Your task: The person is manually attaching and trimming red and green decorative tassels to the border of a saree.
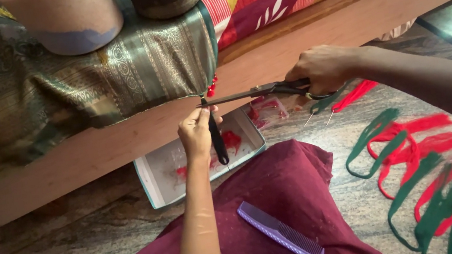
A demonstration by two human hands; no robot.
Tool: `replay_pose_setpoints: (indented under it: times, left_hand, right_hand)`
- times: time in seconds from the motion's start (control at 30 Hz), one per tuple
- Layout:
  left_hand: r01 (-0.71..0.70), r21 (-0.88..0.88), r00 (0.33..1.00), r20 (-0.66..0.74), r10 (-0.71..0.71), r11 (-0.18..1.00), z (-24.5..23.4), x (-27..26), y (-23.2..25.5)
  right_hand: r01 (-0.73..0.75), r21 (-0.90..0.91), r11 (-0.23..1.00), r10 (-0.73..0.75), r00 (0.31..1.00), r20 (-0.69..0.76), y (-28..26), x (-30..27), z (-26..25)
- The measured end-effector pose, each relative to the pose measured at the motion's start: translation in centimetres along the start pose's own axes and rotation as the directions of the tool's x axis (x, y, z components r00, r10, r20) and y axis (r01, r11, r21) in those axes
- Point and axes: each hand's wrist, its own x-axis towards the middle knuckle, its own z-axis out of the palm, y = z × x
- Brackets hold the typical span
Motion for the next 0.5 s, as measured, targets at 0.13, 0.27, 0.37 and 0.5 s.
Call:
replay_pose_setpoints:
  times: [0.13, 0.27, 0.37, 0.5]
  left_hand:
    - [-0.084, 0.000, 0.997, 0.002, 0.084, 0.997, 0.1, 0.1, -0.2]
    - [-0.107, -0.016, 0.994, -0.004, 0.107, 0.994, 0.1, 0.4, -1.1]
    - [-0.107, 0.021, 0.994, -0.022, 0.108, 0.994, 0.2, 0.2, -0.1]
    - [-0.111, 0.157, 0.992, -0.047, 0.120, 0.981, 0.1, -0.5, -0.2]
  right_hand:
    - [0.007, 0.045, 0.999, -0.006, 1.000, -0.017, -0.6, -0.4, -0.2]
    - [-0.014, 0.045, 0.999, 0.014, 1.000, -0.004, -0.3, -0.3, -0.1]
    - [0.015, 0.020, 1.000, -0.014, 1.000, -0.022, 0.7, 0.2, 0.9]
    - [0.042, -0.044, 0.998, -0.044, 0.998, -0.045, -1.0, -0.4, 0.9]
